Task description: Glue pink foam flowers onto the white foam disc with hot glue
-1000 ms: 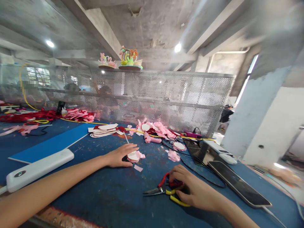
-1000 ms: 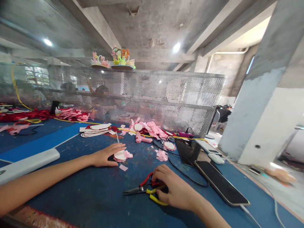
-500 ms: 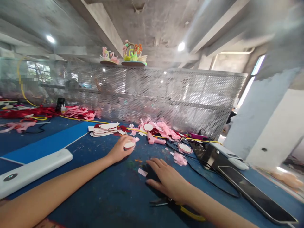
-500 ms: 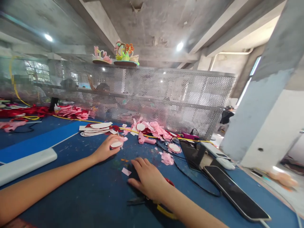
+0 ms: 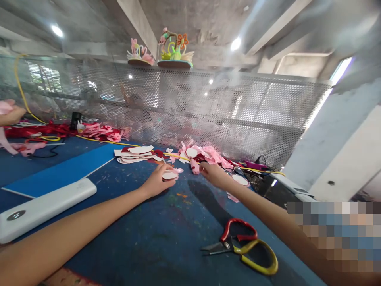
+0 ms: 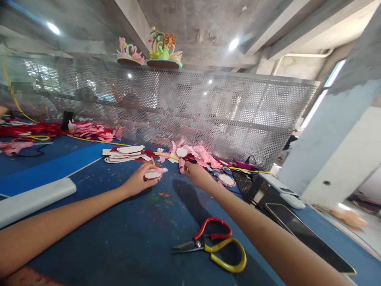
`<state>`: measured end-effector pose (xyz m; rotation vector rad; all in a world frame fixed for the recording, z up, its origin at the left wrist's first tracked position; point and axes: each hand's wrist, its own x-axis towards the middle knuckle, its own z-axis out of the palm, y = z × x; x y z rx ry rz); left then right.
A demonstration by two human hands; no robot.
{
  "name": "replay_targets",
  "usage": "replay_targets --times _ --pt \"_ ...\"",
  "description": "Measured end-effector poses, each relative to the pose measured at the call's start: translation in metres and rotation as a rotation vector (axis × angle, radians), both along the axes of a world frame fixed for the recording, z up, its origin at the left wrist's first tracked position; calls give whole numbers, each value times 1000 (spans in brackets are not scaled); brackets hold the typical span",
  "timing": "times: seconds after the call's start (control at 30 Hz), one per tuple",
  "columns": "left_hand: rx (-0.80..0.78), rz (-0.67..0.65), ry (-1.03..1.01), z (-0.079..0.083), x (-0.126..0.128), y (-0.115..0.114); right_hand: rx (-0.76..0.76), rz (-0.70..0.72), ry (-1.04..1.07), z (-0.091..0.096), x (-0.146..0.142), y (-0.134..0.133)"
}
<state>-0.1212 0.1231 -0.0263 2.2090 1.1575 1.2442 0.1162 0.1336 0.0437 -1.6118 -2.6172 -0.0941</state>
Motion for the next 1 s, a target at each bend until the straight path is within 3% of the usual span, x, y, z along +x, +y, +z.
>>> replay_targets --times 0.13,0.23,0.5,0.8,1.0 --pt "-28 -289 172 4 0 -8 -96 -22 -47 14 16 50" --pt "-42 -424 275 6 0 -12 -59 -109 -69 6 18 73" --pt "-89 -418 339 9 1 -14 12 -289 -60 -31 1 90" --pt "-85 -456 353 7 0 -11 66 -368 294 -6 30 98" --pt "-112 -454 329 6 0 -9 -64 -535 672 -3 44 109"
